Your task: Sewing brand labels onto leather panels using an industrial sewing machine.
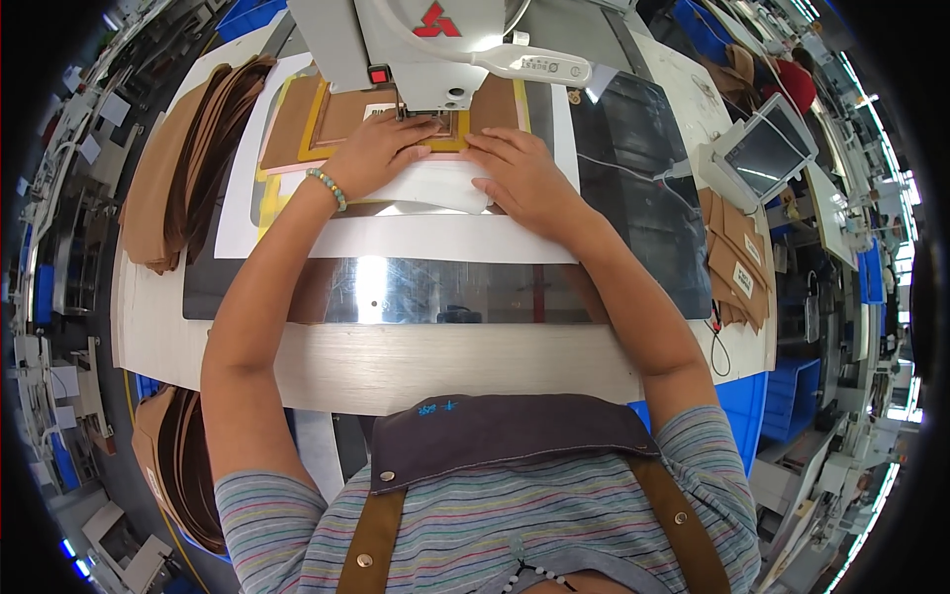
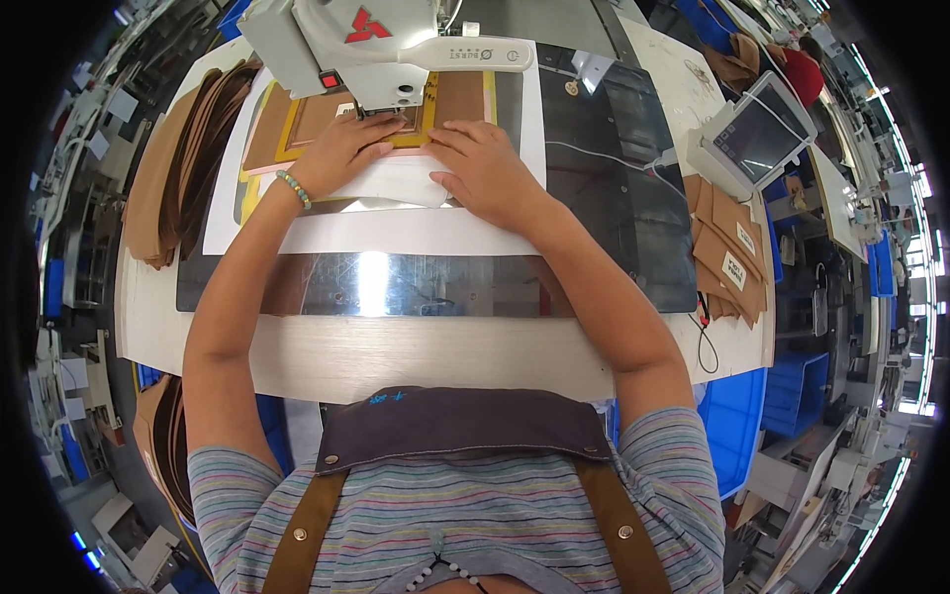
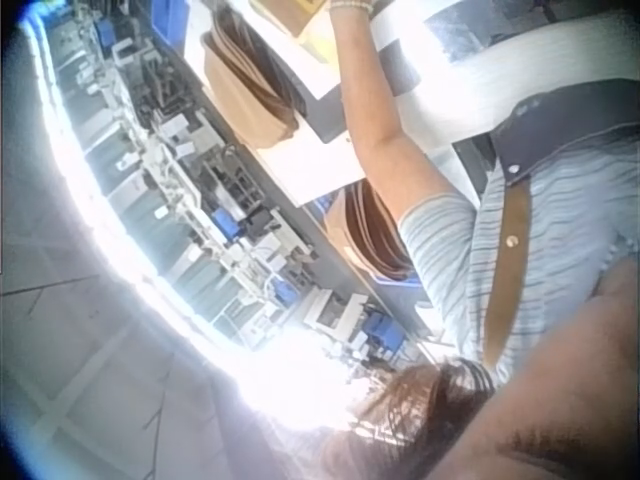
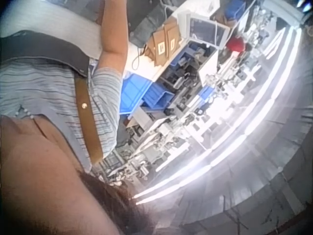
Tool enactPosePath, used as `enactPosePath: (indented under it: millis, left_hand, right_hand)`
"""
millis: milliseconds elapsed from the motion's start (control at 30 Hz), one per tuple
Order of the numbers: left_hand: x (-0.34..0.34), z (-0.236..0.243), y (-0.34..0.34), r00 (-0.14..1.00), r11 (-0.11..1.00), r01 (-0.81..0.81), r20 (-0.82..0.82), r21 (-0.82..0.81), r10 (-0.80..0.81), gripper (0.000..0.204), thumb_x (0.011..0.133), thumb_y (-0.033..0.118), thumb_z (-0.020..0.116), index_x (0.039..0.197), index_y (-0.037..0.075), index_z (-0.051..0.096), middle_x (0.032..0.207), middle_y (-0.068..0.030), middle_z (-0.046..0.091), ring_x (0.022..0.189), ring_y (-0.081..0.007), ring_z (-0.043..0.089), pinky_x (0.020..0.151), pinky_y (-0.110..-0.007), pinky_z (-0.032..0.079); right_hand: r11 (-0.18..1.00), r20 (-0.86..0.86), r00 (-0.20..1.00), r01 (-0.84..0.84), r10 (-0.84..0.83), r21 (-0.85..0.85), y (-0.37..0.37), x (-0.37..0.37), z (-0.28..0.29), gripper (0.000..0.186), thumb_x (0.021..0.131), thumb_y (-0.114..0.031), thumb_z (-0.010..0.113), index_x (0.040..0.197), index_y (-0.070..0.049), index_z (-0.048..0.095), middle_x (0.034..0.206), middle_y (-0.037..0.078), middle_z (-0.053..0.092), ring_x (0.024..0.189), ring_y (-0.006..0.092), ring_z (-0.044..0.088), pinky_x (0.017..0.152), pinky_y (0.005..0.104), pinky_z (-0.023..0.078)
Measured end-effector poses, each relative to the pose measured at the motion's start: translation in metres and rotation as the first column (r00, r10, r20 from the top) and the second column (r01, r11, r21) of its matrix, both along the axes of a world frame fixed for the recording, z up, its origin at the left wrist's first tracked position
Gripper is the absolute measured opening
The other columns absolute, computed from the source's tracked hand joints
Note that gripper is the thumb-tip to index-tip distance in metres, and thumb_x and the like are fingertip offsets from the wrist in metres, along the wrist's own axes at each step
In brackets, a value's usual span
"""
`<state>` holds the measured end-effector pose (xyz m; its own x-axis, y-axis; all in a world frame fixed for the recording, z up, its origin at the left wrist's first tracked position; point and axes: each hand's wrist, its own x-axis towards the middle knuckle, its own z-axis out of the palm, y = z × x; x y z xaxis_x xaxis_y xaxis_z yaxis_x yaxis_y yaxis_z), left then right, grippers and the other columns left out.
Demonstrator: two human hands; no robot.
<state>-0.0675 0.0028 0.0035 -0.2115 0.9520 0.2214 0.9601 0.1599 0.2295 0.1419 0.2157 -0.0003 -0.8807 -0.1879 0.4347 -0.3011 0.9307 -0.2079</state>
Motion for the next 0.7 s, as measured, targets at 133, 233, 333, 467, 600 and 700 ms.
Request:
enactPosePath:
  millis: [133,233,333,467,600,700]
  left_hand:
    - [-0.006,-0.008,-0.007,0.997,0.998,-0.055,0.049,0.037,0.054,0.043,0.11,0.033,0.054,0.144,0.011,0.067,0.151,-0.01,0.063,0.136,-0.0346,0.058,0.121,-0.045,0.041]
    - [-0.026,-0.007,-0.023,0.994,0.982,-0.102,0.042,0.157,0.097,0.039,0.108,0.028,0.057,0.139,0.007,0.068,0.148,-0.0127,0.065,0.135,-0.0365,0.057,0.119,-0.045,0.042]
    - [-0.053,0.006,-0.041,0.942,0.935,-0.336,0.063,0.117,0.331,0.035,0.104,0.02,0.063,0.133,0.002,0.068,0.145,-0.0166,0.064,0.137,-0.0397,0.055,0.116,-0.046,0.045]
    - [-0.124,-0.039,-0.114,0.774,0.787,-0.609,-0.14,0.1,0.617,0.048,0.106,0.033,0.06,0.146,0.006,0.062,0.154,-0.0145,0.059,0.142,-0.0388,0.052,0.119,-0.045,0.044]
    - [-0.131,-0.053,-0.126,0.74,0.763,-0.636,-0.189,0.115,0.646,0.06,0.108,0.047,0.056,0.156,0.01,0.056,0.161,-0.0144,0.052,0.147,-0.0378,0.048,0.123,-0.045,0.04]
    - [-0.128,-0.053,-0.126,0.762,0.783,-0.611,-0.18,0.119,0.622,0.061,0.108,0.047,0.057,0.155,0.009,0.056,0.161,-0.0167,0.052,0.147,-0.0383,0.048,0.122,-0.046,0.04]
  right_hand:
    - [0.998,-0.013,1.0,0.028,-0.029,-0.059,0.007,0.003,-0.001,0.04,0.102,-0.023,0.067,0.136,-0.004,0.069,0.151,0.012,0.06,0.145,0.0313,0.047,0.122,0.0492,0.035]
    - [0.997,-0.035,0.999,0.028,-0.031,-0.074,0.011,0.005,-0.001,0.038,0.1,-0.022,0.068,0.134,-0.004,0.07,0.151,0.011,0.06,0.145,0.0317,0.047,0.122,0.0493,0.035]
    - [0.995,-0.067,0.998,0.015,-0.022,-0.098,0.01,0.009,0.005,0.038,0.099,-0.022,0.07,0.133,-0.005,0.071,0.148,0.011,0.062,0.142,0.0315,0.049,0.12,0.0484,0.036]
    - [0.995,-0.087,0.995,-0.062,0.055,-0.078,-0.016,0.009,0.018,0.04,0.097,-0.028,0.074,0.13,-0.006,0.072,0.142,0.01,0.065,0.135,0.0315,0.054,0.115,0.0466,0.04]
    - [0.995,0.019,0.998,-0.056,0.057,-0.077,-0.022,0.014,0.01,0.04,0.095,-0.032,0.077,0.126,-0.007,0.075,0.138,0.009,0.067,0.128,0.031,0.057,0.11,0.045,0.043]
    - [0.992,0.016,0.996,-0.089,0.091,-0.092,-0.015,0.008,-0.001,0.037,0.095,-0.031,0.077,0.124,-0.008,0.077,0.135,0.008,0.069,0.126,0.0297,0.059,0.109,0.0439,0.044]
